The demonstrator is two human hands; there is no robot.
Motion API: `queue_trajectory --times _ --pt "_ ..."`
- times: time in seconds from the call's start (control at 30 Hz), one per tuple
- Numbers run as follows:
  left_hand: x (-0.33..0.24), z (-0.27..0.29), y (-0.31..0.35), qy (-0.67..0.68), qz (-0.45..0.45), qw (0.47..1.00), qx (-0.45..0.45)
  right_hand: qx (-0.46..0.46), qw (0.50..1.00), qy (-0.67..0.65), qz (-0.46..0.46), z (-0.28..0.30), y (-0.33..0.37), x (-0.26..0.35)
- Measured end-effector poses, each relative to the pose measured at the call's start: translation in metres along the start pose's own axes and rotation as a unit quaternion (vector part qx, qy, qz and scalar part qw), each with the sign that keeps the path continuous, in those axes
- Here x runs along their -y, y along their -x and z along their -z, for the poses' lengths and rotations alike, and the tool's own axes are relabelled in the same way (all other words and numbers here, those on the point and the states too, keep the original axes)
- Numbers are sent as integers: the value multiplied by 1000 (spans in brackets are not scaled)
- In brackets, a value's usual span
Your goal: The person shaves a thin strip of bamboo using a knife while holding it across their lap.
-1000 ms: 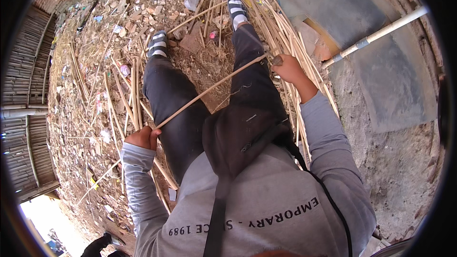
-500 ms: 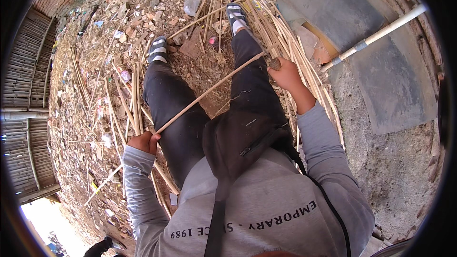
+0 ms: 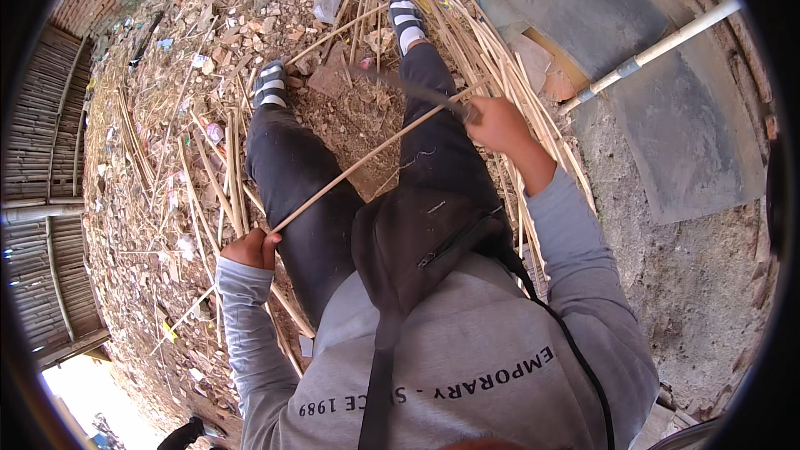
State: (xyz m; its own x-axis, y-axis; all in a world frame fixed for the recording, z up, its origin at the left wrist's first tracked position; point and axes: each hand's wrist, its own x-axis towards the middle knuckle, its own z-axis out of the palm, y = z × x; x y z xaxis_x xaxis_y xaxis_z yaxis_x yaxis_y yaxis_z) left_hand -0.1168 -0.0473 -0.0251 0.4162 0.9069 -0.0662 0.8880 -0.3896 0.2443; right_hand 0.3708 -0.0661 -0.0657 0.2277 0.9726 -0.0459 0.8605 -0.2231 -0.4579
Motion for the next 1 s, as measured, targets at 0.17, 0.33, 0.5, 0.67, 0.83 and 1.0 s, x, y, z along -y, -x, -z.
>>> queue_trajectory --times 0.17,0.33,0.5,0.67,0.83,1.0 --pt "1 -2 -5 -6 -6 1000 -22 -65 990 -90 -89 5 -15 -35" --pt "11 -15 2 36 12 999 -8 -50 998 -22 30 -6 14 26" --pt "-3 -5 -6 27 7 1000 -14 -74 986 -119 -94 3 -14 -35" --pt "1 -10 2 25 29 999 -11 -42 997 -71 -13 -3 4 18" --pt "-2 -7 -1 11 -1 999 -34 -48 989 -112 -87 6 -9 -26" --pt "6 -12 0 33 11 999 -9 -86 988 -112 -58 9 -10 -4"
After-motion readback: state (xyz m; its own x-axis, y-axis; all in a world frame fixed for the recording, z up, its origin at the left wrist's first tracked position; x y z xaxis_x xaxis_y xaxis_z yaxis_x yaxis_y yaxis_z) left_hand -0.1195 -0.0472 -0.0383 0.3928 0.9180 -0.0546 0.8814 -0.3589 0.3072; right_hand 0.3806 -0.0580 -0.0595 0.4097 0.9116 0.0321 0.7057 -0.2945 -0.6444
